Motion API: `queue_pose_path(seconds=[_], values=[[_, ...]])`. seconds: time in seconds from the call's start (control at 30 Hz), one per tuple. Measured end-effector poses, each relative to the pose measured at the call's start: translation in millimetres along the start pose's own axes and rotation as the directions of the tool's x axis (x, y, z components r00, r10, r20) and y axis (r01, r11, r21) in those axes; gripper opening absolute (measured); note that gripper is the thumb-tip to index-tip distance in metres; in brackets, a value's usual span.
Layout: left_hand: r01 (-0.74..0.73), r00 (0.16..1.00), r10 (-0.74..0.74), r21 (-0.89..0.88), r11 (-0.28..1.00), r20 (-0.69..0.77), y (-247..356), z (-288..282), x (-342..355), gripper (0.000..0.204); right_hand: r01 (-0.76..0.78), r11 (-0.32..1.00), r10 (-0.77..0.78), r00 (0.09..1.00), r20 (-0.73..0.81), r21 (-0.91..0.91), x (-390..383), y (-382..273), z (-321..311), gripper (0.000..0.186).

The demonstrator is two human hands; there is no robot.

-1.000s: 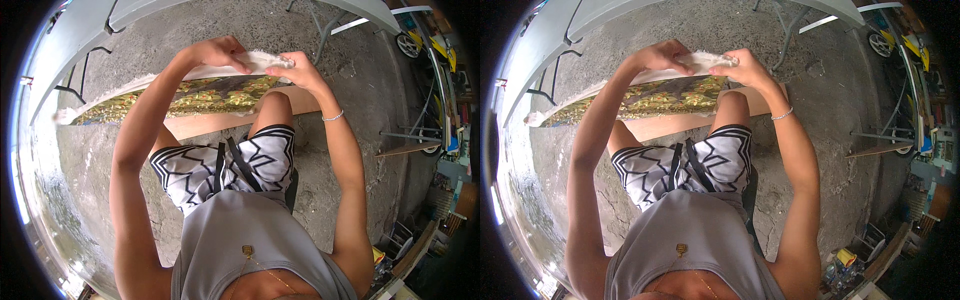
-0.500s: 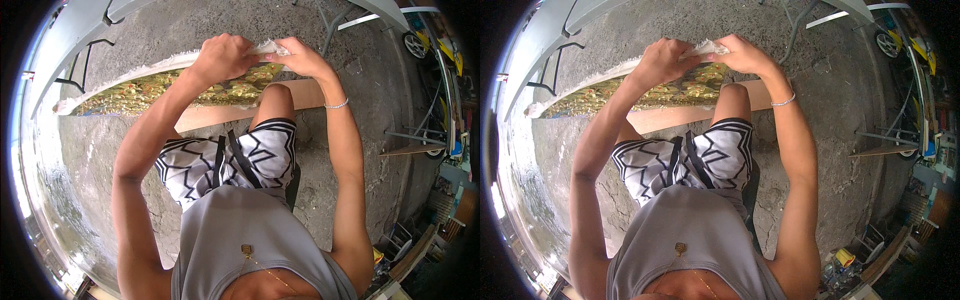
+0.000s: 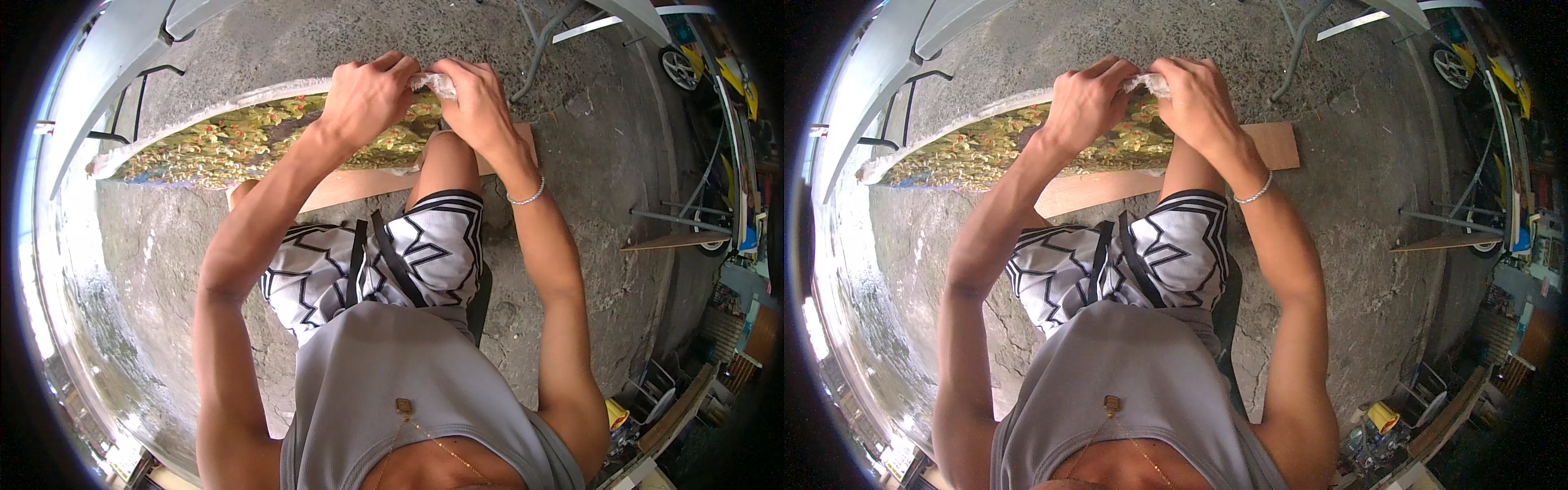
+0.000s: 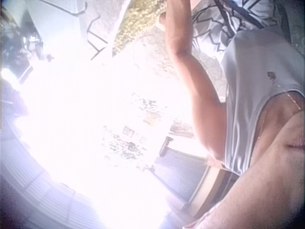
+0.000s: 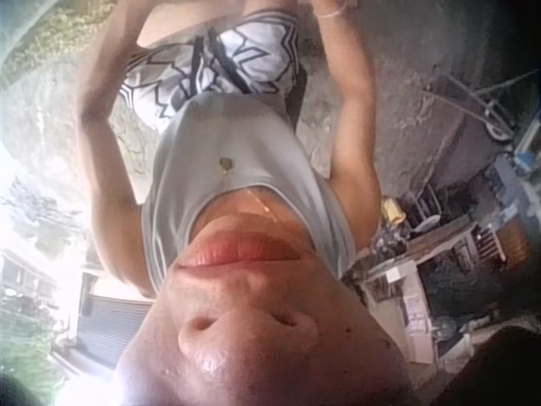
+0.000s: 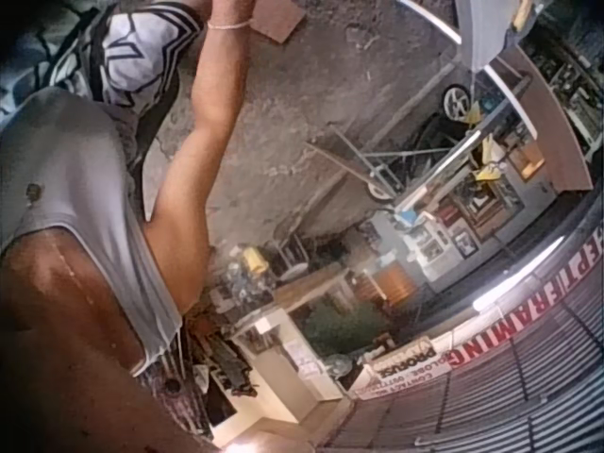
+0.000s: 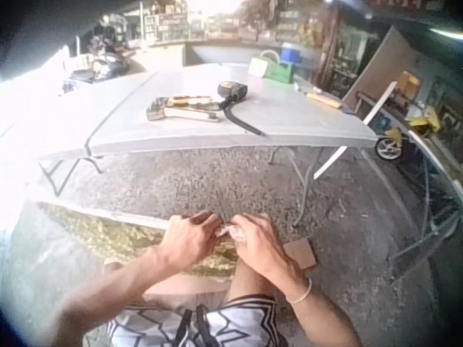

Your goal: The person folds a white fabric over the edges of a floral-patterned board and secures it with a staple gun. They repeatedly fold the fabric, align the edges, and drive staples along the perimeter to attach the fabric to the board.

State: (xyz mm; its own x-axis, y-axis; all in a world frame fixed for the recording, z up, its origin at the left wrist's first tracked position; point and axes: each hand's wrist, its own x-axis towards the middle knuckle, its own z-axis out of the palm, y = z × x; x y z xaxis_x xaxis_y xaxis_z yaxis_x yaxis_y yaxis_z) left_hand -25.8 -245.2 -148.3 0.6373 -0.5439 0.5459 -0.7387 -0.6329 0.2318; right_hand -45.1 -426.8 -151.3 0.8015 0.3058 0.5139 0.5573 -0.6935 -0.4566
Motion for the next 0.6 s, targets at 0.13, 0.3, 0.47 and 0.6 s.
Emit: queue_pose_path(seconds=[0.13, 0.3, 0.47, 0.6], values=[[-0.035, 0.994, 0.036, 0.013, 0.999, -0.099, -4.5, 13.3, -4.2, 0.025, 0.035, 0.996, -0.046, 0.991, -0.128, -0.083, -5.5, 0.7, 11.4, 0.029], [0.025, 0.985, -0.028, -0.019, 1.000, -0.169, -4.1, 20.1, -7.9, 0.027, 0.006, 0.996, -0.023, 0.982, -0.187, -0.090, -6.7, 0.2, 19.1, 0.028], [0.055, 0.960, -0.070, -0.063, 0.996, -0.272, -1.2, 25.9, -6.1, 0.010, -0.055, 0.998, 0.053, 0.978, -0.204, -0.005, -3.4, -2.2, 20.6, 0.020], [0.126, 0.952, -0.152, -0.112, 0.986, -0.266, 5.6, 23.4, -2.4, 0.007, -0.194, 0.979, 0.200, 0.973, -0.112, 0.059, 2.9, -8.2, 11.8, 0.011]])
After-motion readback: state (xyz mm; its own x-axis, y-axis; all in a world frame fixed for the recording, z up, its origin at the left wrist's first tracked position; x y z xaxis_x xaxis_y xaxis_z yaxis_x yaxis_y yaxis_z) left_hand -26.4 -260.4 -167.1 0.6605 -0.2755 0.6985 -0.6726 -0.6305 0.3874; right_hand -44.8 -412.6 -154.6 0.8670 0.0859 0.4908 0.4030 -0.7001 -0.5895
